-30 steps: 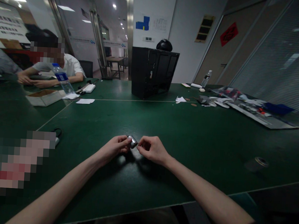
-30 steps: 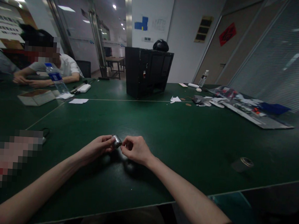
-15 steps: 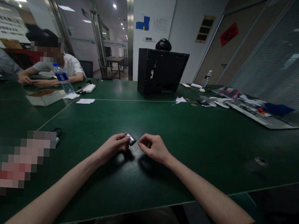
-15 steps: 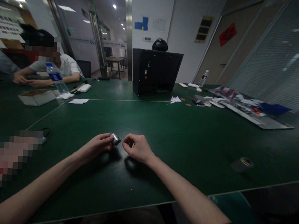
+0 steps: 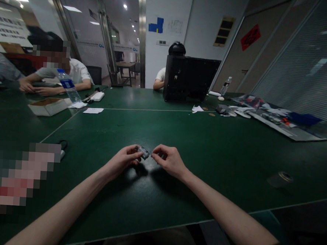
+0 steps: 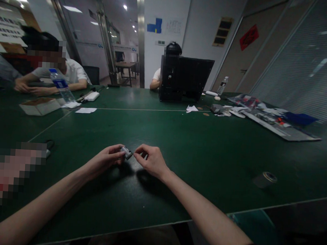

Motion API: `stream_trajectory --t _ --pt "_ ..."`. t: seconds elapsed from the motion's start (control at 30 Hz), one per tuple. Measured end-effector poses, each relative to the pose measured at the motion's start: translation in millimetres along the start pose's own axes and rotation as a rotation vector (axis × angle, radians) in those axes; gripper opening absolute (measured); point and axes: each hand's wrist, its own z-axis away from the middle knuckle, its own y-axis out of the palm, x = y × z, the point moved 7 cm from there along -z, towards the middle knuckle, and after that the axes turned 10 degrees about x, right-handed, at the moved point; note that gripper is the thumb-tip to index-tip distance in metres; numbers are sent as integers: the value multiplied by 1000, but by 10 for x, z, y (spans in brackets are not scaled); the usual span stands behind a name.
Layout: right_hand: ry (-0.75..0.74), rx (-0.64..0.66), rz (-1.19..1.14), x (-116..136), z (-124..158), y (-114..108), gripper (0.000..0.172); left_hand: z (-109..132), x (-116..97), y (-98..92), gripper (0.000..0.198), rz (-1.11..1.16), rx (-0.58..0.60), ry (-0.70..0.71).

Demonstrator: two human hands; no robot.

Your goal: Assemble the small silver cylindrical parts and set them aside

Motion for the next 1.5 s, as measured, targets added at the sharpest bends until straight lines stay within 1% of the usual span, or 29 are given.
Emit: stream_trajectory --t 0.17,0.4,0.53,0.7,0.97,1.17,1.23,1.33,1.5 --pt "-2 -18 15 7 -5 -34 11 2 7 -42 28 -69 -31 1" --pt "-8 46 48 8 -11 6 10 13 -29 -42 29 -200 -30 7" --pt "-60 75 64 4 -13 27 9 16 -15 -32 32 -236 -15 -35" --pt "-139 108 103 24 -16 51 8 12 -15 -22 34 -266 -4 -29" --pt "-137 180 119 -1 -15 113 5 24 -19 51 36 -288 52 -78" --pt "-188 229 129 60 2 141 5 19 -7 43 35 -392 59 -93" --pt "-181 239 123 79 11 130 6 16 -7 39 35 -406 59 -80" --pt "-144 229 122 75 14 98 11 9 4 48 35 -396 69 -69" --pt "-67 191 120 7 2 69 9 6 -6 87 33 -400 88 -75"
